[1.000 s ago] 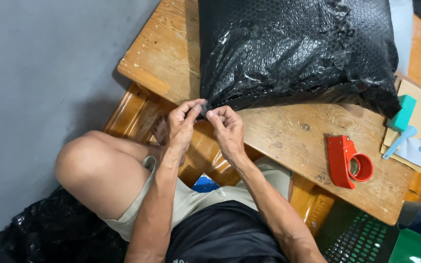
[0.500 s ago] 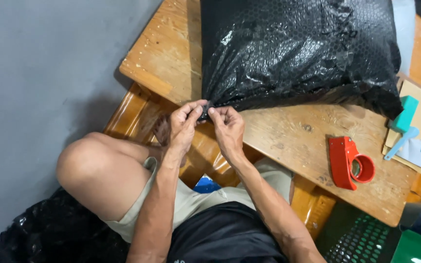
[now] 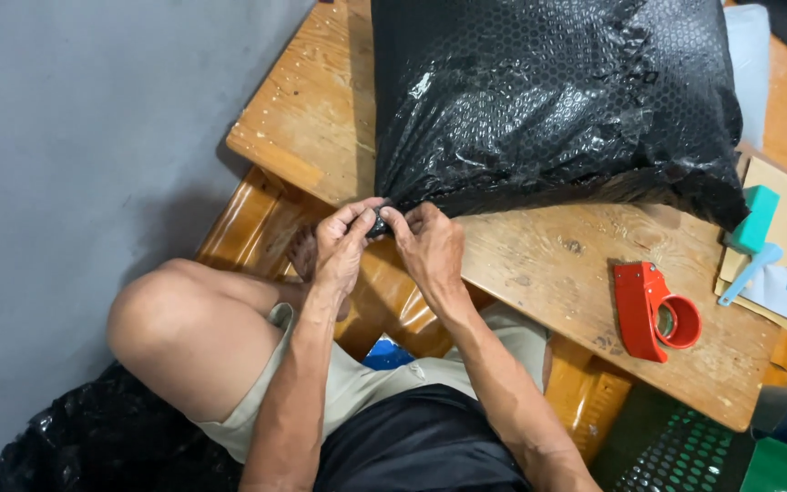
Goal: Wrapping a large object in black bubble wrap and securing the edges with red packing tape.
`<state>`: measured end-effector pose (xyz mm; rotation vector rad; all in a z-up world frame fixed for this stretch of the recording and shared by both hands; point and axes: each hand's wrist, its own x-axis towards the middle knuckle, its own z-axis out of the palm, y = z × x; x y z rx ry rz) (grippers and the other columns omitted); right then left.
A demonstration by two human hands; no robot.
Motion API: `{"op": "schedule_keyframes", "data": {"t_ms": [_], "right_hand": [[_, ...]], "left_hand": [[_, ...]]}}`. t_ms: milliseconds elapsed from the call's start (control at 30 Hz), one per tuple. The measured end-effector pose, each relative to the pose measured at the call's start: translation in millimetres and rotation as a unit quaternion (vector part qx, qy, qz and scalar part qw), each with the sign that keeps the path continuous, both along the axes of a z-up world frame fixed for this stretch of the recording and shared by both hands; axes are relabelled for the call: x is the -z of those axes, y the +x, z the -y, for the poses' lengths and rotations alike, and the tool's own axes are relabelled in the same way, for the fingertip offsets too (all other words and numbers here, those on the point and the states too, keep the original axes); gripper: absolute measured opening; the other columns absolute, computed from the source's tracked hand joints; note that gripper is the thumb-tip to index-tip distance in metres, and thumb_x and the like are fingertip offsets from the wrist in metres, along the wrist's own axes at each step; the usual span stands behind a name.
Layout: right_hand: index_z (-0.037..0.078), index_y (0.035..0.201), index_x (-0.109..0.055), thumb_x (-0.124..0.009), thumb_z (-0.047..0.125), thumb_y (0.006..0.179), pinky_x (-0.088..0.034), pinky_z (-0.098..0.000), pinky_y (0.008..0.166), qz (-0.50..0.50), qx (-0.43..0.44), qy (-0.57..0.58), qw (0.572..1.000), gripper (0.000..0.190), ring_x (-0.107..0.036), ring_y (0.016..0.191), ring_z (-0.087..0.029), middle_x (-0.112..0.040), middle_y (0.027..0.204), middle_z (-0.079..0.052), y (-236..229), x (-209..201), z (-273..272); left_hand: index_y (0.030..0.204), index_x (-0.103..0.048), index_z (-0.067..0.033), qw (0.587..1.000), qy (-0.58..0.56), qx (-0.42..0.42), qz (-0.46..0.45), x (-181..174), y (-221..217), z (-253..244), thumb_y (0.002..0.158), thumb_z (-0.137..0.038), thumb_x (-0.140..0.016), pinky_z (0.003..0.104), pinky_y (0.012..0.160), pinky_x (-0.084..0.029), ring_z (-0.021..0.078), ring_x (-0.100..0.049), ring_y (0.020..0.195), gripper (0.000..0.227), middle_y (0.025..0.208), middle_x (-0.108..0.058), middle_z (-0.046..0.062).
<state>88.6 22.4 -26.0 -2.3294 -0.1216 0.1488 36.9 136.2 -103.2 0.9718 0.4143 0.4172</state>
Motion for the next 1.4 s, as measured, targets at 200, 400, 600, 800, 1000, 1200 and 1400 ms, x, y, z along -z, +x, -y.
{"op": "schedule_keyframes", "data": {"t_ms": [200, 400, 600, 800, 1000, 1200, 1400], "right_hand": [[0.002, 0.077, -0.063, -0.092, 0.045, 0.075, -0.051, -0.0449, 0.056, 0.138, -0.036, 0.032, 0.989, 0.052, -0.069, 0.058, -0.038, -0.062, 0.055, -0.014, 0.9, 2.8, 18.0], [0.018, 0.099, -0.074, -0.068, 0.024, 0.099, -0.043, -0.0349, 0.066, 0.513, -0.271, -0.006, 0.815, 0.007, -0.056, 0.072, -0.024, -0.050, 0.084, -0.003, 10.2, 1.7, 21.1], [0.030, 0.120, -0.071, -0.056, 0.040, 0.103, -0.036, -0.0407, 0.085, 0.519, -0.344, -0.105, 0.775, 0.025, -0.051, 0.084, -0.026, -0.051, 0.098, -0.004, 33.1, 7.0, 17.3], [0.029, 0.118, -0.070, -0.063, 0.031, 0.096, -0.035, -0.0439, 0.084, 0.479, -0.358, -0.163, 0.785, 0.023, -0.051, 0.085, -0.026, -0.046, 0.095, -0.003, 36.2, -13.4, 12.5], [0.022, 0.127, -0.068, -0.055, 0.024, 0.103, -0.034, -0.0399, 0.081, 0.386, -0.453, -0.063, 0.801, 0.028, -0.054, 0.084, -0.028, -0.048, 0.094, -0.006, 56.5, -24.5, 26.9], [0.019, 0.113, -0.072, -0.059, 0.019, 0.096, -0.036, -0.0402, 0.079, 0.439, -0.452, -0.116, 0.768, 0.021, -0.049, 0.082, -0.027, -0.048, 0.095, -0.007, 58.1, -29.7, 25.2], [0.018, 0.114, -0.072, -0.063, 0.040, 0.102, -0.035, -0.0386, 0.080, 0.331, -0.456, -0.064, 0.824, 0.027, -0.054, 0.086, -0.027, -0.051, 0.095, -0.006, 66.9, -27.2, 29.0]], "left_hand": [[0.122, -0.071, 0.0038, 1.000, -0.023, -0.005, 0.020, -7.8, -1.7, 1.0, 0.097, -0.013, -0.069, 0.030, 0.077, -0.065, 0.0187, -0.072, 0.089, 0.030, 0.105, -0.072, 0.014], [0.118, -0.062, -0.0016, 0.996, -0.081, -0.023, 0.033, 39.1, 3.7, -0.3, 0.095, -0.009, -0.071, 0.032, 0.078, -0.064, 0.0181, -0.070, 0.087, 0.026, 0.096, -0.067, 0.009], [0.112, -0.053, -0.0088, 0.988, -0.145, -0.025, 0.040, 19.5, 1.6, 3.1, 0.096, -0.010, -0.071, 0.034, 0.073, -0.065, 0.0217, -0.072, 0.084, 0.024, 0.094, -0.066, 0.009], [0.111, -0.058, -0.0070, 0.996, -0.051, -0.058, 0.035, 7.9, 0.4, 10.3, 0.097, -0.007, -0.069, 0.027, 0.070, -0.064, 0.0144, -0.068, 0.081, 0.017, 0.090, -0.064, 0.005], [0.109, -0.070, -0.0039, 0.981, 0.179, -0.059, 0.047, -17.5, -11.1, 4.8, 0.102, -0.004, -0.060, 0.033, 0.071, -0.066, 0.0181, -0.068, 0.086, 0.012, 0.106, -0.060, 0.012], [0.110, -0.077, -0.0034, 0.966, 0.254, -0.047, 0.014, -18.9, -8.5, 2.5, 0.099, 0.002, -0.061, 0.035, 0.064, -0.067, 0.0272, -0.073, 0.080, 0.020, 0.102, -0.061, 0.019], [0.110, -0.078, -0.0056, 0.967, 0.254, -0.031, -0.013, -25.9, -12.2, 1.8, 0.098, -0.008, -0.067, 0.031, 0.070, -0.066, 0.0213, -0.074, 0.083, 0.017, 0.106, -0.069, 0.016]]}}
